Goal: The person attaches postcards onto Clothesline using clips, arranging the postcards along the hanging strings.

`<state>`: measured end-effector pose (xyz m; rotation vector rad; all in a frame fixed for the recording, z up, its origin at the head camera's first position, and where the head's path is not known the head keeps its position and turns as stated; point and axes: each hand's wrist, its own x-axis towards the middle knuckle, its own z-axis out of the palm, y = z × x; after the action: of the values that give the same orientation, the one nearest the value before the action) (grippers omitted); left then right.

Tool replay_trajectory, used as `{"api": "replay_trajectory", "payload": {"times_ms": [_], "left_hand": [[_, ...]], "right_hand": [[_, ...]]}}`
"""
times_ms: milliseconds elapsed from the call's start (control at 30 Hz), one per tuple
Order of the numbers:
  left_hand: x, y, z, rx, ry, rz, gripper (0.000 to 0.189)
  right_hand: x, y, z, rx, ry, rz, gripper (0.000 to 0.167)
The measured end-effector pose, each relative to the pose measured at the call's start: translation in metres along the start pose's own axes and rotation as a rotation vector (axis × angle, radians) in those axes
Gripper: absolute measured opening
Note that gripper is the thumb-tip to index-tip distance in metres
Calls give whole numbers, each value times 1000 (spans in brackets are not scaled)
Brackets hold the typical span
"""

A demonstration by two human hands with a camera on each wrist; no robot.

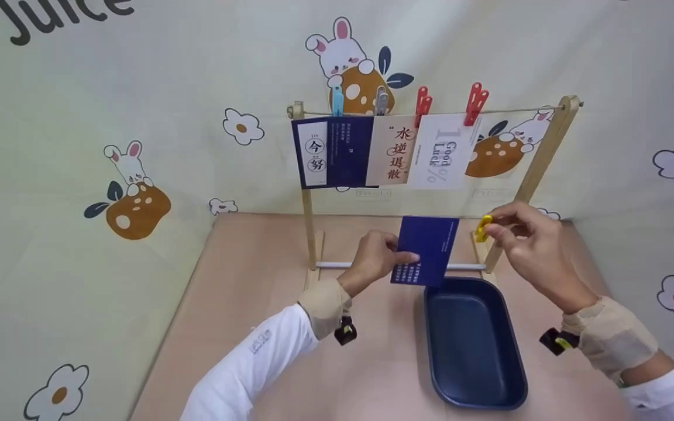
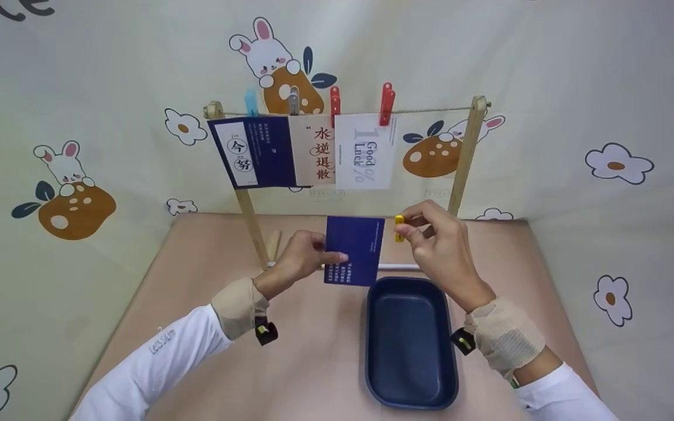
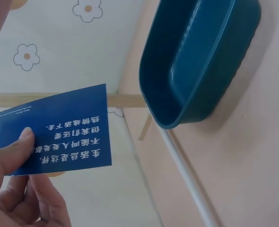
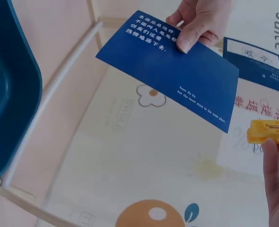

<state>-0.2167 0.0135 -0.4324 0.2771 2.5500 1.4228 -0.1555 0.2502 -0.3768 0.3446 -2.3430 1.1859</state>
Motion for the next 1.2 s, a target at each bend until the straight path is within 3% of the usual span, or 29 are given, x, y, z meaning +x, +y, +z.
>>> {"api": "replay_trajectory", "payload": {"times_ms": [167,400,733,967,1200], "left_hand": [[11,14,1,-27,3,-2,22],[25,47,4,-32,34,72,20],[44,87,6,-49,114,83,23],[55,116,4,98,203,147,19],[61,133,6,169,246,150,31]], "right_hand": [[20,0,-13,-14,-42,86,12],[51,1,-25,71,4,83,15],[88,-3,-48,247,18,95,12],[115,-9,-61,520,76,66,12],[136,-17,-73,452,128,119,8]]}}
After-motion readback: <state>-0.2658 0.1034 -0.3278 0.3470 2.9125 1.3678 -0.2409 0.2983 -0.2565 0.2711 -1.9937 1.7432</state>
